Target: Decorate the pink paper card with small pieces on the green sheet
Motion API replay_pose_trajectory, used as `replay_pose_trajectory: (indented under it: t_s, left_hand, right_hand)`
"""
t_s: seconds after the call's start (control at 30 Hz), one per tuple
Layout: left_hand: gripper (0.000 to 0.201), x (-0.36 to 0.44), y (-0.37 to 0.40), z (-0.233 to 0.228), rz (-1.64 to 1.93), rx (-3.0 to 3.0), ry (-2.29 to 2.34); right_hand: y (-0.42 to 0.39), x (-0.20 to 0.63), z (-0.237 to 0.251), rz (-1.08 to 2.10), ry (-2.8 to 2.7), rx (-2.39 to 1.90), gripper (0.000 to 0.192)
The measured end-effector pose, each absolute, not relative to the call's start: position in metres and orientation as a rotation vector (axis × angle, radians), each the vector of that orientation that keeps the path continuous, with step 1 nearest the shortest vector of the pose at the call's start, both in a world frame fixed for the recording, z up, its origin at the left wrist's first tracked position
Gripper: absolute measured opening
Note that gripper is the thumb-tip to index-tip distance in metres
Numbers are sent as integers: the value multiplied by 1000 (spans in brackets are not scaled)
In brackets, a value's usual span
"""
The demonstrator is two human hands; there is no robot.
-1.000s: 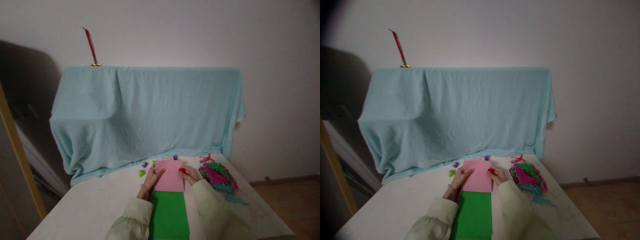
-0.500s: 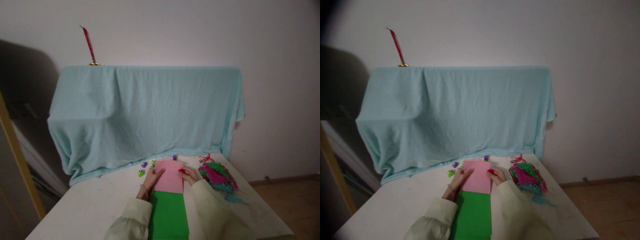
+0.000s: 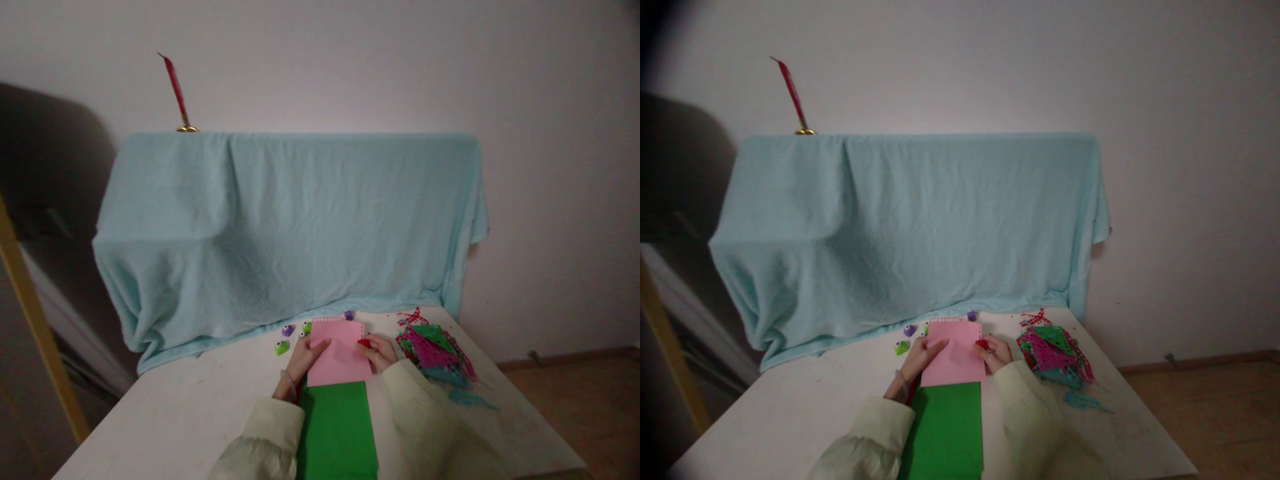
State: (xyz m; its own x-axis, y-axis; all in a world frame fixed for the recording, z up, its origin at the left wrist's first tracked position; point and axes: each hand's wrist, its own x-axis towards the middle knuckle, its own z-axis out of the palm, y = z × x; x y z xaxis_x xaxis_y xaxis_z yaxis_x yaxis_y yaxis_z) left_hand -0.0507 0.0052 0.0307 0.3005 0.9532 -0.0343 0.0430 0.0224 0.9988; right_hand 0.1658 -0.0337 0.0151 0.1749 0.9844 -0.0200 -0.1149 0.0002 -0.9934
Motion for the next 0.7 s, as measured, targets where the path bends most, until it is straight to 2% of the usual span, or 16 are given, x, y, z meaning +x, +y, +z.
replay_pose_trajectory:
  t_s: [0.37,0.53,0.7]
  left_hand:
    - [52,-55,12,27,1036,1405,1160]
    - [45,-54,15,21,1122,1593,1206]
    - [45,-54,22,12,1146,1702,1186]
  right_hand:
    - [-35,155,16,1155,-1132,-1187,54]
    - [-33,155,16,1061,-1080,-1196,59]
    - [-31,156,14,1022,-1063,-1195,55]
